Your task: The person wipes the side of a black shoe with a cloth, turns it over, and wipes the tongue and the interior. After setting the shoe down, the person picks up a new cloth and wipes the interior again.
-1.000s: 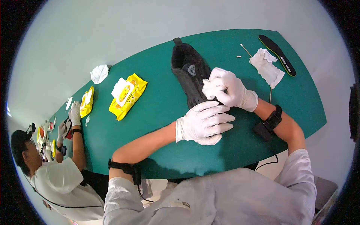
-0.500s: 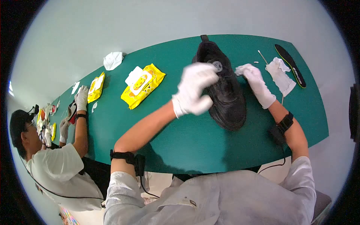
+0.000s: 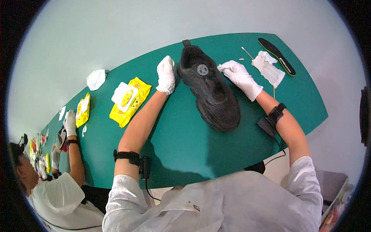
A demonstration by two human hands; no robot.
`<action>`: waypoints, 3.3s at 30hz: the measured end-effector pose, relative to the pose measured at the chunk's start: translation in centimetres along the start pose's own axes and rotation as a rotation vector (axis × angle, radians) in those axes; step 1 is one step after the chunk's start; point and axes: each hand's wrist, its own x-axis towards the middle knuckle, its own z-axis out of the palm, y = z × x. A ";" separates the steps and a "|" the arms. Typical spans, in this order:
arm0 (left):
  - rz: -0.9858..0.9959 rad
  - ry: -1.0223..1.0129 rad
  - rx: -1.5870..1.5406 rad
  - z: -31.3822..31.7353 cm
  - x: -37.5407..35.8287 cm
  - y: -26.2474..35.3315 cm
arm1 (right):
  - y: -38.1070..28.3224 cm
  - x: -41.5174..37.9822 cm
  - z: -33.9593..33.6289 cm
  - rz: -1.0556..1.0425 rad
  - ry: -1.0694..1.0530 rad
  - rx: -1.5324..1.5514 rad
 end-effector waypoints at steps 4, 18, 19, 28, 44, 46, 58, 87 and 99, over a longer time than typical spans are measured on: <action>-0.064 -0.009 -0.233 1.3 0.6 -0.7 | -0.2 0.1 0.1 0.082 0.028 0.053; 0.046 0.173 -0.100 0.6 4.9 -5.7 | 0.3 0.2 0.6 0.022 0.032 0.034; 0.149 0.189 0.049 0.0 6.2 -6.9 | 0.5 0.0 0.4 -0.009 0.023 0.020; 0.104 0.209 0.099 -2.4 4.1 -3.8 | -0.9 2.1 0.9 0.015 -0.062 -0.113; -0.047 0.073 0.194 0.1 1.7 0.5 | 0.1 2.7 2.6 0.194 0.066 0.149; -0.027 0.086 0.117 0.6 1.9 -0.4 | 0.0 2.8 2.6 0.217 0.059 0.143; -0.068 0.137 0.118 1.3 4.1 -3.1 | 1.0 2.1 2.4 0.111 0.143 0.475; -0.475 -0.244 -0.344 0.5 10.6 -10.8 | -1.1 1.3 1.1 0.260 0.264 0.938; -0.006 -0.323 0.179 1.2 7.8 -4.9 | -1.0 0.9 0.2 0.238 0.128 1.031</action>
